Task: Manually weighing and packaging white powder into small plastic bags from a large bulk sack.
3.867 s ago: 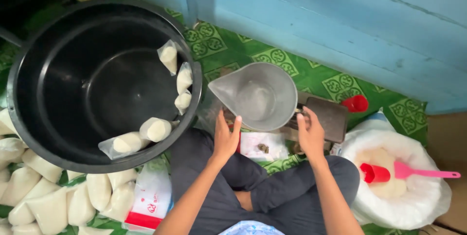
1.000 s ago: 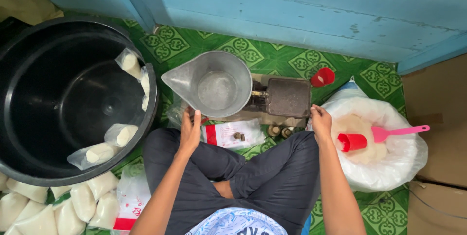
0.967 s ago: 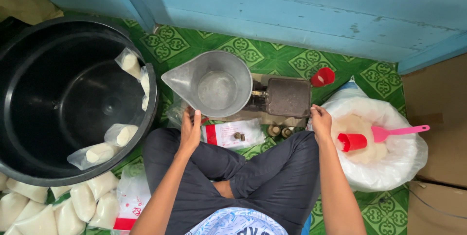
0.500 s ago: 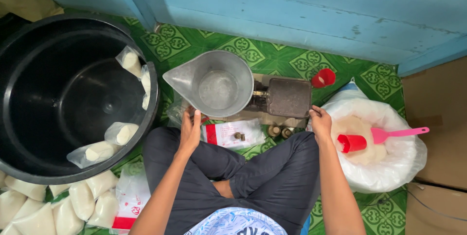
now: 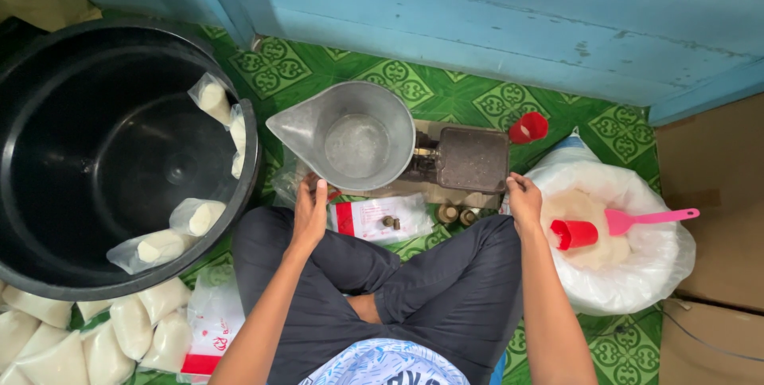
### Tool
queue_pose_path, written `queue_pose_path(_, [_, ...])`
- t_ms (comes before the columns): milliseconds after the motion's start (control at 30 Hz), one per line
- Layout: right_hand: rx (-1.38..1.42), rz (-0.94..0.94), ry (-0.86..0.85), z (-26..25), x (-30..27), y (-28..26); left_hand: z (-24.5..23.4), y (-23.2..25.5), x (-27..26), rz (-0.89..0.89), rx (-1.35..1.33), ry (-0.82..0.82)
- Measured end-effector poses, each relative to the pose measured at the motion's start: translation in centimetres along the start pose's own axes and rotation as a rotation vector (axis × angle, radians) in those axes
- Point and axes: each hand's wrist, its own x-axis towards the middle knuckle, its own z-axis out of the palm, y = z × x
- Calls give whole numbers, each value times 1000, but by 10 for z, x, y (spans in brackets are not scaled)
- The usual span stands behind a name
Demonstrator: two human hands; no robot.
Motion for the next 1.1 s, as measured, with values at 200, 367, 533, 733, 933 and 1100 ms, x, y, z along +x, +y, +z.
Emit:
queue_pose_path(200, [-30,0,5,-1,-2,-1,2,6,-3,-1,-6,2])
queue_pose_path(367, [22,7,7,-1,3,3,2,3,0,-1,-16,-1])
queue_pose_path(533, [28,12,8,-1,5,5,3,11,-7,-20,-20,-20])
queue_pose_path(733, [-6,6,4,-1,9,10,0,1,0,-17,-20,-21])
queue_pose_path(933, [0,7,12,0,3,5,1,10,-5,-43,-9,-21])
queue_pose_path(1100, [-6,-14,12,5,14,20,2,11,-6,-51,6,-24])
